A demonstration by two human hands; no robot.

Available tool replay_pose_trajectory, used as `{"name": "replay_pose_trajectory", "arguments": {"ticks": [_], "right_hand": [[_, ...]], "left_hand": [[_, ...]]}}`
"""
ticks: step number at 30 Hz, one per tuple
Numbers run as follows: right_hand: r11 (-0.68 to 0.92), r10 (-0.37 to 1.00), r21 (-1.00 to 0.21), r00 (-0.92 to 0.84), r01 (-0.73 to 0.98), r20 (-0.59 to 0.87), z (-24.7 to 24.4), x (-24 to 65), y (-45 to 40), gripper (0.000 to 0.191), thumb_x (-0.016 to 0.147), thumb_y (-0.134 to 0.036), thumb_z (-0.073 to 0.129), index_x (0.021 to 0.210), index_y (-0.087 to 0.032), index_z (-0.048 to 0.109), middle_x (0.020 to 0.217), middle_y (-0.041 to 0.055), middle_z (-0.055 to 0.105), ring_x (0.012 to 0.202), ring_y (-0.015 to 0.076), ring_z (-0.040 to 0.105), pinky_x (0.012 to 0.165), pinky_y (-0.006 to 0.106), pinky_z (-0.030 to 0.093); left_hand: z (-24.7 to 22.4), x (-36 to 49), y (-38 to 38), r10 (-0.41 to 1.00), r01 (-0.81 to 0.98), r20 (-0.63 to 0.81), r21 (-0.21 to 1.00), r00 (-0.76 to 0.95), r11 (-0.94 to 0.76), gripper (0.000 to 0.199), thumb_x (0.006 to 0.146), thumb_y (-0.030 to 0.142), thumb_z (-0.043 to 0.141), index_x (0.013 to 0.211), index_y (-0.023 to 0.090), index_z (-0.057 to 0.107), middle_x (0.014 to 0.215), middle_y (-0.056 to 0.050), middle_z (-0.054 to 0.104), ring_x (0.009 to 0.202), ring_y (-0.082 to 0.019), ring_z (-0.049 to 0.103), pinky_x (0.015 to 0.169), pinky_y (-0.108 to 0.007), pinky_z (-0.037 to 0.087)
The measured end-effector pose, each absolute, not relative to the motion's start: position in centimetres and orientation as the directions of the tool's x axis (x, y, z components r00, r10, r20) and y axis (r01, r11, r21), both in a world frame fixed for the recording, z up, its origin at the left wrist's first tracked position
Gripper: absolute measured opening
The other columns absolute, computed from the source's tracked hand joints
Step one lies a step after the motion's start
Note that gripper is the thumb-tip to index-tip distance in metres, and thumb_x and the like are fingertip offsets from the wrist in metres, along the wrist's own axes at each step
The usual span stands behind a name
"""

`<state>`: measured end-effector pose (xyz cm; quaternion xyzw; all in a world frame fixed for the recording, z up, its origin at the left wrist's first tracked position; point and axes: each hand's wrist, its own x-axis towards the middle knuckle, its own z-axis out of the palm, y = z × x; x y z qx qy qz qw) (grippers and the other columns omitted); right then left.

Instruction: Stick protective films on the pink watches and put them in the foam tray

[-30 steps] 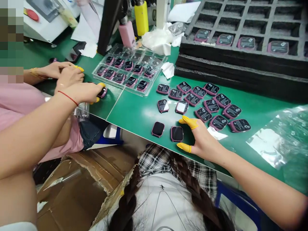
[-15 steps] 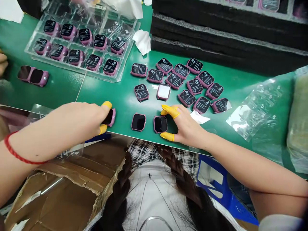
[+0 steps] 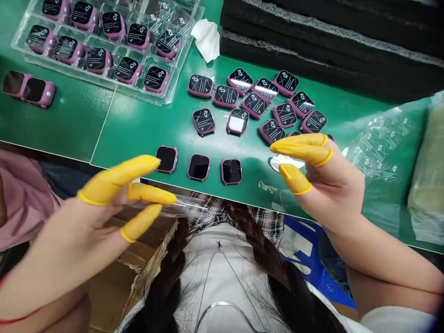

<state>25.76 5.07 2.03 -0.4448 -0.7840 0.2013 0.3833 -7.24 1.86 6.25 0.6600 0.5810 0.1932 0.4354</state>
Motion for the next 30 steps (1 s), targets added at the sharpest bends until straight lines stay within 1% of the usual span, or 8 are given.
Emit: {"name": "replay_pose_trajectory", "arguments": {"ticks": [3,5,8,11,14,19,26,30], "right_hand": [[0.549,0.833,-0.565,-0.345,0.616,0.433,2.7,26.5,4.4,0.031,0.087,-0.014,0.062,0.113,-0.032,0.065,0.103,0.0038,0.069,0.095,0.0226,0.065,0.082,0.041,0.052],[0.536,0.836,-0.479,-0.355,0.695,0.419,2.1,27.3,4.2,0.026,0.087,-0.015,0.062,0.109,-0.027,0.067,0.103,0.0067,0.069,0.094,0.0228,0.064,0.080,0.042,0.053],[0.514,0.846,-0.324,-0.409,0.794,0.341,0.1,28.6,4.3,0.021,0.087,-0.021,0.063,0.107,-0.018,0.069,0.105,0.0134,0.067,0.095,0.0256,0.061,0.078,0.044,0.052],[0.529,0.836,-0.217,-0.461,0.820,0.297,-1.6,28.9,4.5,0.018,0.090,-0.021,0.058,0.101,-0.016,0.070,0.100,0.0144,0.064,0.089,0.0252,0.059,0.072,0.042,0.051],[0.559,0.816,-0.273,-0.461,0.783,0.348,-1.2,27.7,4.6,0.017,0.092,-0.015,0.054,0.101,-0.016,0.068,0.092,0.0116,0.064,0.085,0.0219,0.060,0.068,0.037,0.053],[0.659,0.752,-0.414,-0.521,0.628,0.404,0.8,24.0,5.9,0.016,0.092,-0.016,0.057,0.107,-0.020,0.060,0.097,0.0081,0.067,0.093,0.0185,0.062,0.079,0.033,0.055],[0.740,0.672,-0.320,-0.631,0.591,0.389,-1.4,21.9,7.6,0.012,0.093,-0.019,0.055,0.086,-0.017,0.064,0.089,0.0082,0.060,0.082,0.0176,0.054,0.068,0.032,0.051],[0.776,0.631,-0.321,-0.658,0.544,0.410,-1.4,22.4,6.0,0.010,0.094,-0.017,0.053,0.092,-0.014,0.063,0.091,0.0109,0.060,0.081,0.0186,0.050,0.067,0.033,0.048]], "left_hand": [[3.8,-5.7,-1.0,0.919,0.403,-0.214,0.913,0.330,0.067,0.052,0.090,0.020,0.058,0.138,0.034,0.042,0.096,0.003,0.076,0.091,-0.016,0.072,0.087,-0.030,0.055],[2.5,-4.4,-1.7,0.888,0.345,-0.293,0.924,0.354,0.168,0.050,0.090,0.021,0.058,0.137,0.030,0.042,0.093,0.002,0.076,0.085,-0.015,0.073,0.082,-0.028,0.056],[1.6,-2.3,-1.2,0.812,0.385,-0.458,0.867,0.361,0.318,0.058,0.089,0.032,0.061,0.141,0.022,0.038,0.078,0.002,0.075,0.072,-0.015,0.072,0.071,-0.026,0.056],[1.6,0.0,0.5,0.791,0.439,-0.504,0.833,0.348,0.337,0.067,0.090,0.035,0.058,0.148,0.022,0.027,0.066,0.006,0.071,0.062,-0.015,0.070,0.064,-0.025,0.055],[1.3,2.0,2.1,0.781,0.522,-0.501,0.809,0.373,0.270,0.072,0.091,0.031,0.055,0.152,0.019,0.019,0.064,0.005,0.070,0.056,-0.015,0.069,0.059,-0.025,0.053],[0.3,3.5,3.3,0.773,0.597,-0.530,0.761,0.348,0.253,0.072,0.089,0.024,0.052,0.151,0.011,0.018,0.067,0.002,0.067,0.048,-0.014,0.066,0.048,-0.021,0.050],[0.7,4.2,4.2,0.745,0.659,-0.595,0.695,0.301,0.289,0.053,0.087,0.020,0.049,0.137,0.008,0.036,0.063,0.003,0.062,0.042,-0.014,0.064,0.039,-0.019,0.046],[0.7,4.1,4.1,0.747,0.647,-0.596,0.699,0.293,0.304,0.055,0.082,0.014,0.049,0.136,0.011,0.037,0.060,0.004,0.061,0.041,-0.014,0.063,0.036,-0.018,0.044]]}}
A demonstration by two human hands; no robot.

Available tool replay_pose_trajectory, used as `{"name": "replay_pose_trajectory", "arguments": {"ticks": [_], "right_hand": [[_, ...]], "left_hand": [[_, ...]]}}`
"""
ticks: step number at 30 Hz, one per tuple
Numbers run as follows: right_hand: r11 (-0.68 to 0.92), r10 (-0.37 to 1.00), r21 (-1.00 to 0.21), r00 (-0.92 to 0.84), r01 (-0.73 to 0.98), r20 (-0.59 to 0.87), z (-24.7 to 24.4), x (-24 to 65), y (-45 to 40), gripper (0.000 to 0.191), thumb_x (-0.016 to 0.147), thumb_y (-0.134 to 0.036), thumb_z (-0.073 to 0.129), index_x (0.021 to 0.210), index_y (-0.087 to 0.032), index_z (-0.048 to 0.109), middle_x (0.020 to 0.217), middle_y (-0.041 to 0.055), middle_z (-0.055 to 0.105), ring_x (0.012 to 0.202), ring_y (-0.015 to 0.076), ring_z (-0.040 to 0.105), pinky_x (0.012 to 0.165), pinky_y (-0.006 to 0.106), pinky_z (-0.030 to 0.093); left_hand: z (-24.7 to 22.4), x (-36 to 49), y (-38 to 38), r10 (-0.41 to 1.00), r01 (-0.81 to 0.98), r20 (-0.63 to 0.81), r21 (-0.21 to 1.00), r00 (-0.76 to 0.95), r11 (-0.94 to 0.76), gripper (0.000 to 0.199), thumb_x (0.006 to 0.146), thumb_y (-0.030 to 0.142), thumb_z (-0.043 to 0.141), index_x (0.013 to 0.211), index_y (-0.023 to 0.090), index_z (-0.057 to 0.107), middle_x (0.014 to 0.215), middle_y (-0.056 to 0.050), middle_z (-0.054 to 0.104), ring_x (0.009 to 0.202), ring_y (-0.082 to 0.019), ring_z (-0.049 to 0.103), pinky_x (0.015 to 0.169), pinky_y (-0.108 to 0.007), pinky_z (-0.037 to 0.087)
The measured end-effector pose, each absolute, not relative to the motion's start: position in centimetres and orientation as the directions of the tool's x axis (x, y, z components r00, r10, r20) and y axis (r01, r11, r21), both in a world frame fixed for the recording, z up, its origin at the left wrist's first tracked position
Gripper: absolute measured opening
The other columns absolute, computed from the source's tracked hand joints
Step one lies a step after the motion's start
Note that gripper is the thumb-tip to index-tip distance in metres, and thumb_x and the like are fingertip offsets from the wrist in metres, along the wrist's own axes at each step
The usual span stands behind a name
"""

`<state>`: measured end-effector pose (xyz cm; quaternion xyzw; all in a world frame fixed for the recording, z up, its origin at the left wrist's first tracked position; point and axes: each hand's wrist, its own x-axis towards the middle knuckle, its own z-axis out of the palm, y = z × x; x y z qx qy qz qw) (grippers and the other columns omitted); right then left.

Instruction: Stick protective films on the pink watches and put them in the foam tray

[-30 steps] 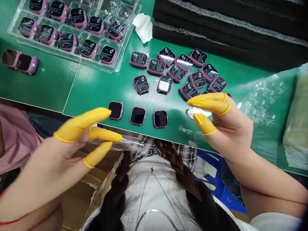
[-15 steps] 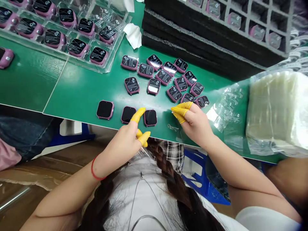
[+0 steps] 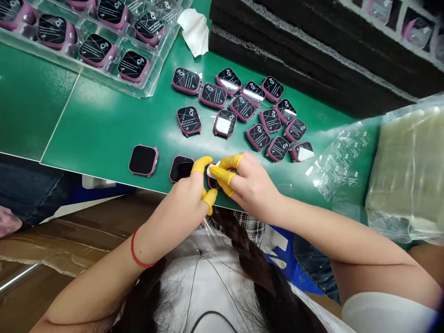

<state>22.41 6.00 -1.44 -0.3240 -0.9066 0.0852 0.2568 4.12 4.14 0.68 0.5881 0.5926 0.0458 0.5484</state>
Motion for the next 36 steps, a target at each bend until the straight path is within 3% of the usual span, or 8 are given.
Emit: {"name": "replay_pose_trajectory", "arguments": {"ticks": [4,7,10,15,20,23,31,36], "right_hand": [[0.787,0.597,-0.434,-0.721,0.439,0.353,-1.1,23.0,5.5,0.011,0.095,-0.013,0.049,0.096,-0.014,0.061,0.093,0.0099,0.061,0.085,0.0182,0.052,0.071,0.032,0.051],[0.769,0.630,-0.422,-0.682,0.481,0.372,-1.3,23.0,6.8,0.011,0.094,-0.012,0.051,0.097,-0.016,0.060,0.094,0.0090,0.061,0.086,0.0178,0.053,0.072,0.032,0.051],[0.791,0.610,-0.376,-0.671,0.483,0.422,-1.5,22.7,7.5,0.012,0.094,-0.012,0.050,0.097,-0.016,0.061,0.094,0.0091,0.061,0.085,0.0177,0.053,0.072,0.033,0.051],[0.809,0.532,-0.456,-0.793,0.372,0.298,-0.6,23.6,6.3,0.019,0.097,-0.015,0.043,0.094,-0.017,0.061,0.093,0.0082,0.061,0.088,0.0183,0.053,0.075,0.033,0.052],[0.787,0.602,-0.421,-0.714,0.452,0.359,-1.0,24.5,7.4,0.022,0.093,-0.009,0.047,0.108,-0.019,0.060,0.095,0.0081,0.060,0.085,0.0183,0.054,0.073,0.035,0.050],[0.791,0.605,-0.386,-0.704,0.475,0.373,-1.6,23.6,8.2,0.021,0.094,-0.011,0.047,0.105,-0.022,0.062,0.097,0.0071,0.060,0.084,0.0181,0.052,0.072,0.035,0.049],[0.826,0.497,-0.457,-0.809,0.330,0.314,-0.8,24.7,6.2,0.019,0.097,-0.013,0.044,0.107,-0.015,0.060,0.097,0.0094,0.061,0.090,0.0177,0.053,0.078,0.034,0.053],[0.770,0.607,-0.463,-0.726,0.438,0.322,-0.3,27.3,6.8,0.024,0.094,-0.010,0.049,0.110,-0.023,0.060,0.094,0.0061,0.060,0.088,0.0170,0.058,0.074,0.034,0.053]], "left_hand": [[0.5,3.8,4.1,0.719,0.633,-0.617,0.704,0.320,0.322,0.069,0.079,0.008,0.047,0.144,0.018,0.027,0.060,0.007,0.061,0.043,-0.014,0.064,0.039,-0.018,0.047],[0.4,3.8,4.1,0.695,0.638,-0.645,0.688,0.319,0.346,0.068,0.084,0.015,0.049,0.146,0.015,0.022,0.064,0.005,0.063,0.042,-0.014,0.064,0.039,-0.019,0.047],[0.5,3.7,4.2,0.697,0.665,-0.647,0.671,0.309,0.328,0.057,0.086,0.019,0.048,0.140,0.009,0.030,0.065,0.002,0.064,0.043,-0.015,0.064,0.038,-0.020,0.046],[0.6,3.7,4.1,0.726,0.680,-0.602,0.687,0.334,0.257,0.052,0.083,0.013,0.045,0.135,0.011,0.038,0.061,0.003,0.061,0.045,-0.015,0.064,0.041,-0.021,0.045],[0.7,3.9,4.3,0.713,0.679,-0.608,0.688,0.349,0.255,0.057,0.086,0.016,0.046,0.141,0.014,0.031,0.062,0.002,0.063,0.042,-0.016,0.063,0.040,-0.022,0.042],[0.7,3.9,4.4,0.727,0.706,-0.602,0.668,0.330,0.233,0.048,0.084,0.015,0.048,0.131,0.012,0.043,0.059,0.002,0.062,0.042,-0.016,0.063,0.038,-0.021,0.041],[0.7,3.7,4.1,0.708,0.684,-0.624,0.675,0.330,0.276,0.036,0.083,0.013,0.046,0.119,0.014,0.048,0.058,0.004,0.060,0.042,-0.014,0.063,0.037,-0.019,0.041],[0.8,3.8,4.3,0.699,0.661,-0.640,0.679,0.321,0.318,0.055,0.084,0.016,0.049,0.138,0.012,0.037,0.059,0.003,0.062,0.044,-0.016,0.065,0.038,-0.020,0.045]]}}
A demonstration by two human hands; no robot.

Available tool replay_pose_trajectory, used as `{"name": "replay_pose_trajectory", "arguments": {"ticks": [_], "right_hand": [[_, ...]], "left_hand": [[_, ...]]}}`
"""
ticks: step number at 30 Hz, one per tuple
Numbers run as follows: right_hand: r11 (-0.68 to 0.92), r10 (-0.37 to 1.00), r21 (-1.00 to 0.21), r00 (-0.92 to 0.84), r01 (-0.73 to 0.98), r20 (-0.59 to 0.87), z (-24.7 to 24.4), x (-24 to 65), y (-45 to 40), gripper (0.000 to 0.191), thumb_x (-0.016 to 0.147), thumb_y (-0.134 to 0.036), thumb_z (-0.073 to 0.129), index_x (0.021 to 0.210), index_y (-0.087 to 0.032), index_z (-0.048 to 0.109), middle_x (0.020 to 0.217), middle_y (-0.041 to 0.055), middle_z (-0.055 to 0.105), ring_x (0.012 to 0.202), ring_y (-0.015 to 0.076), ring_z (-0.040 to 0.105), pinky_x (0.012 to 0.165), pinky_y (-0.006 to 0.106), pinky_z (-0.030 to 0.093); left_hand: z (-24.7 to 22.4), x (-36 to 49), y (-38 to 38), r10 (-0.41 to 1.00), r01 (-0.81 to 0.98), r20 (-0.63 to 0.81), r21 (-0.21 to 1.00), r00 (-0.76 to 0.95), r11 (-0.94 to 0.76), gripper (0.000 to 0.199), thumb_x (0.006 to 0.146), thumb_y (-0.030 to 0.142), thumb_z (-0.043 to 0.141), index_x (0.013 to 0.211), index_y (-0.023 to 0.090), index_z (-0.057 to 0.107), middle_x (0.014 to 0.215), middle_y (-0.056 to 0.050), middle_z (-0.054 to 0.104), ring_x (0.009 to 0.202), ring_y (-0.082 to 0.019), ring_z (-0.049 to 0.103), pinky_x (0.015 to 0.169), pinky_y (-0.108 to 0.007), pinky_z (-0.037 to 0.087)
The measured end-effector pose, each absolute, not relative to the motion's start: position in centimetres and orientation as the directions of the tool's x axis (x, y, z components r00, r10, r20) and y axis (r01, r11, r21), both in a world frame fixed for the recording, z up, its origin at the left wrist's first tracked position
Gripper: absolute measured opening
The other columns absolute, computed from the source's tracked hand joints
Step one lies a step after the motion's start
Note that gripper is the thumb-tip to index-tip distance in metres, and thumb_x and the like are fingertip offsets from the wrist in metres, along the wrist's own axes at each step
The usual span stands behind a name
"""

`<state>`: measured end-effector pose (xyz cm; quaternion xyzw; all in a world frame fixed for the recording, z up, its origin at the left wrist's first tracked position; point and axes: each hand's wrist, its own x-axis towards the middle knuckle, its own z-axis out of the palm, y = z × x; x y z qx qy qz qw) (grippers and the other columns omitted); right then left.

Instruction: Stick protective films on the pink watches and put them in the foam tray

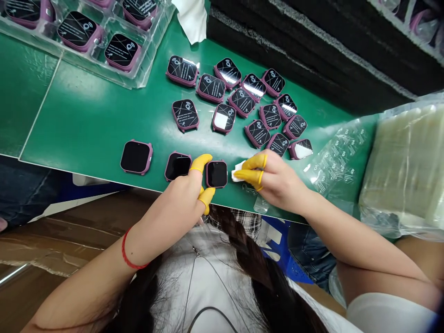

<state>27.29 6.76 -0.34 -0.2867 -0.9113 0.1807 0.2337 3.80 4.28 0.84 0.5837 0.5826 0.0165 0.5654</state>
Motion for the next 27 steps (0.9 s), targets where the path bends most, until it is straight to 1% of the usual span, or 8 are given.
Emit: {"name": "replay_pose_trajectory", "arguments": {"ticks": [2,4,9,14,17,20,23,27], "right_hand": [[0.712,0.690,-0.479,-0.636,0.513,0.345,-0.3,27.3,7.2,0.025,0.092,-0.009,0.053,0.109,-0.025,0.061,0.093,0.0053,0.059,0.088,0.0166,0.058,0.073,0.034,0.053],[0.683,0.725,-0.486,-0.589,0.545,0.357,-0.6,26.6,7.5,0.022,0.091,-0.011,0.056,0.107,-0.025,0.062,0.092,0.0053,0.059,0.088,0.0166,0.058,0.073,0.034,0.053],[0.737,0.672,-0.433,-0.636,0.519,0.380,-1.6,24.6,7.3,0.017,0.093,-0.012,0.051,0.102,-0.022,0.062,0.094,0.0066,0.060,0.086,0.0176,0.055,0.073,0.035,0.051],[0.772,0.629,-0.412,-0.678,0.484,0.381,-1.5,24.6,5.3,0.020,0.091,-0.008,0.051,0.106,-0.016,0.061,0.092,0.0093,0.061,0.087,0.0195,0.054,0.073,0.035,0.049],[0.775,0.619,-0.428,-0.697,0.466,0.363,-1.5,24.6,4.2,0.019,0.089,-0.006,0.053,0.106,-0.013,0.060,0.091,0.0101,0.061,0.086,0.0192,0.054,0.072,0.034,0.050],[0.769,0.612,-0.458,-0.720,0.446,0.327,-1.5,24.6,3.2,0.018,0.090,-0.007,0.052,0.105,-0.014,0.060,0.092,0.0095,0.061,0.084,0.0181,0.053,0.072,0.033,0.051],[0.754,0.622,-0.504,-0.705,0.422,0.340,-0.9,24.9,2.4,0.019,0.090,-0.008,0.054,0.107,-0.014,0.060,0.093,0.0095,0.061,0.084,0.0177,0.054,0.071,0.033,0.051],[0.669,0.736,-0.528,-0.566,0.524,0.371,0.5,26.1,2.0,0.030,0.089,-0.008,0.057,0.115,-0.021,0.059,0.091,0.0057,0.060,0.085,0.0167,0.058,0.070,0.034,0.051]], "left_hand": [[0.8,3.8,4.3,0.704,0.651,-0.630,0.691,0.327,0.315,0.064,0.085,0.017,0.049,0.146,0.014,0.027,0.060,0.003,0.064,0.043,-0.016,0.065,0.039,-0.020,0.046],[0.7,3.8,4.2,0.720,0.633,-0.608,0.711,0.335,0.306,0.067,0.087,0.019,0.049,0.149,0.017,0.023,0.061,0.003,0.065,0.043,-0.015,0.064,0.041,-0.020,0.048],[0.5,3.8,4.1,0.734,0.635,-0.598,0.711,0.322,0.301,0.066,0.088,0.024,0.051,0.148,0.017,0.025,0.061,0.003,0.065,0.042,-0.016,0.064,0.039,-0.020,0.046],[0.5,3.8,4.1,0.740,0.673,-0.597,0.687,0.309,0.273,0.059,0.083,0.017,0.052,0.140,0.015,0.038,0.061,0.002,0.064,0.043,-0.017,0.064,0.039,-0.021,0.045],[0.5,3.8,4.1,0.739,0.672,-0.594,0.691,0.317,0.268,0.062,0.084,0.017,0.050,0.143,0.013,0.033,0.063,0.001,0.065,0.044,-0.017,0.064,0.042,-0.022,0.047],[0.4,3.8,4.0,0.751,0.671,-0.578,0.698,0.319,0.252,0.065,0.085,0.019,0.051,0.146,0.012,0.029,0.062,0.002,0.064,0.043,-0.017,0.064,0.042,-0.023,0.048],[0.3,3.8,4.0,0.761,0.640,-0.553,0.728,0.340,0.244,0.065,0.087,0.021,0.052,0.147,0.017,0.028,0.058,0.004,0.063,0.043,-0.017,0.064,0.042,-0.022,0.047],[0.3,3.7,4.0,0.760,0.607,-0.542,0.754,0.358,0.251,0.065,0.087,0.022,0.054,0.147,0.023,0.029,0.058,0.006,0.062,0.043,-0.016,0.065,0.045,-0.021,0.049]]}}
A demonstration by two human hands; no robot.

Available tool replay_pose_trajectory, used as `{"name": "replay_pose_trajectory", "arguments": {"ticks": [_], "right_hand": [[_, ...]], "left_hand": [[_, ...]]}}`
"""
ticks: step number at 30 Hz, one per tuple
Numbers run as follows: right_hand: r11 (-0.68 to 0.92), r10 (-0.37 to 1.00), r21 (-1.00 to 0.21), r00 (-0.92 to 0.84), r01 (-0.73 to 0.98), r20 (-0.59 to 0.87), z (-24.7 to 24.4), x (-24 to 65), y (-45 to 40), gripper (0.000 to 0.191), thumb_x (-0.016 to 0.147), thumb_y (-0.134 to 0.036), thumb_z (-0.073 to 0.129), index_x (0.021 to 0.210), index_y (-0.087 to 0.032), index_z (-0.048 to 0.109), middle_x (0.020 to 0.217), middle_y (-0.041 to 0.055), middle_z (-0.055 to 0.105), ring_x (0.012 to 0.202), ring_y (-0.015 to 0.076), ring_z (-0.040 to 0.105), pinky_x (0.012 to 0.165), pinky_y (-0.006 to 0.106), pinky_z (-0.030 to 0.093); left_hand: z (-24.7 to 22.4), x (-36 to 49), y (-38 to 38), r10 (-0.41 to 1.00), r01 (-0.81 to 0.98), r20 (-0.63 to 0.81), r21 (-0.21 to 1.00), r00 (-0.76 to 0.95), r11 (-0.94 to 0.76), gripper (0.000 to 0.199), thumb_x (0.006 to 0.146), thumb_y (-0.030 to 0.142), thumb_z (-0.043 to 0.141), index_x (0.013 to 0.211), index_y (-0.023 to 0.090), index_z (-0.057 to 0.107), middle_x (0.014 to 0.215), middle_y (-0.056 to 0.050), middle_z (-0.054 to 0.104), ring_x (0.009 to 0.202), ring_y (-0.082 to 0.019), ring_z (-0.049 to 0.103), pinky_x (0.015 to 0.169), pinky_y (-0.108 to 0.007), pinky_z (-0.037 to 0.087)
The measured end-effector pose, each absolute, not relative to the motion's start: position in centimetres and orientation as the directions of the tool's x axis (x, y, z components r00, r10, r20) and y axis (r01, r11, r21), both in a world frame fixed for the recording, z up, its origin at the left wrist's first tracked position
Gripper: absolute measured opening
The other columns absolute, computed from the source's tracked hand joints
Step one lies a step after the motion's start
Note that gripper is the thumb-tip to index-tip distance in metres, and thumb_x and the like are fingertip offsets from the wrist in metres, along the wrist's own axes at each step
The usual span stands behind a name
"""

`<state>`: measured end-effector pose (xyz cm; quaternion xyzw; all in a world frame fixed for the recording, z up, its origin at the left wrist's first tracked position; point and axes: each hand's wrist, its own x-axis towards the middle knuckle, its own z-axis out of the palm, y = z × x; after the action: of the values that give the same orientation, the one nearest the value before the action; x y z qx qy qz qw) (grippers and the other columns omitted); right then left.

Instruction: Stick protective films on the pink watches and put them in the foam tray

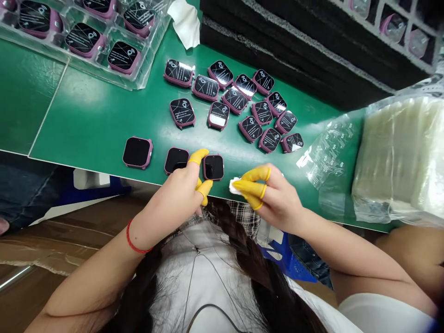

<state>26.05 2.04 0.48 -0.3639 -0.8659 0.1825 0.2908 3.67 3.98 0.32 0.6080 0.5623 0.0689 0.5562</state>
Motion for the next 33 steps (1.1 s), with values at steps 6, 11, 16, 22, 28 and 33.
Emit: {"name": "replay_pose_trajectory", "arguments": {"ticks": [6,11,16,22,28,33], "right_hand": [[0.708,0.705,-0.462,-0.579,0.535,0.410,-0.1,24.7,3.8,0.020,0.090,-0.011,0.057,0.107,-0.022,0.061,0.093,0.0067,0.060,0.085,0.0175,0.055,0.072,0.034,0.051],[0.846,0.532,-0.185,-0.761,0.501,0.372,-1.1,22.4,4.9,0.022,0.096,-0.017,0.047,0.081,-0.018,0.064,0.088,0.0083,0.061,0.083,0.0196,0.047,0.068,0.032,0.044],[0.871,0.488,-0.139,-0.798,0.471,0.354,-0.6,23.4,4.9,0.021,0.096,-0.015,0.048,0.085,-0.016,0.066,0.090,0.0091,0.063,0.087,0.0206,0.047,0.070,0.033,0.041],[0.874,0.484,-0.154,-0.798,0.460,0.359,-0.3,25.6,4.9,0.016,0.096,-0.017,0.049,0.098,-0.016,0.064,0.094,0.0076,0.066,0.093,0.0209,0.050,0.075,0.035,0.042],[0.863,0.504,-0.167,-0.784,0.477,0.363,-0.8,27.1,5.0,0.012,0.095,-0.016,0.052,0.100,-0.016,0.062,0.091,0.0072,0.067,0.091,0.0203,0.053,0.074,0.034,0.045],[0.824,0.565,-0.257,-0.701,0.505,0.435,-1.0,28.0,4.8,0.018,0.091,-0.014,0.055,0.108,-0.019,0.059,0.088,0.0072,0.064,0.088,0.0197,0.054,0.071,0.034,0.047]], "left_hand": [[0.5,3.8,4.1,0.766,0.641,-0.530,0.739,0.364,0.206,0.061,0.085,0.018,0.051,0.143,0.020,0.033,0.060,0.005,0.063,0.043,-0.015,0.065,0.043,-0.020,0.049],[0.3,3.8,4.1,0.754,0.680,-0.555,0.705,0.351,0.202,0.056,0.081,0.014,0.048,0.136,0.014,0.038,0.065,0.002,0.065,0.045,-0.016,0.066,0.042,-0.021,0.048],[0.3,3.7,4.1,0.760,0.709,-0.535,0.690,0.368,0.144,0.056,0.083,0.015,0.048,0.137,0.012,0.037,0.066,0.001,0.064,0.044,-0.016,0.065,0.041,-0.021,0.046],[0.4,3.7,4.1,0.741,0.698,-0.571,0.688,0.354,0.197,0.063,0.088,0.023,0.051,0.146,0.015,0.029,0.061,0.004,0.060,0.043,-0.016,0.065,0.041,-0.021,0.047],[0.3,3.8,4.1,0.717,0.689,-0.617,0.673,0.324,0.268,0.053,0.087,0.021,0.050,0.138,0.014,0.039,0.064,0.002,0.064,0.042,-0.015,0.064,0.039,-0.020,0.048],[0.4,3.7,4.0,0.724,0.659,-0.610,0.693,0.321,0.291,0.063,0.088,0.025,0.053,0.146,0.022,0.030,0.059,0.006,0.065,0.041,-0.014,0.064,0.043,-0.019,0.051]]}}
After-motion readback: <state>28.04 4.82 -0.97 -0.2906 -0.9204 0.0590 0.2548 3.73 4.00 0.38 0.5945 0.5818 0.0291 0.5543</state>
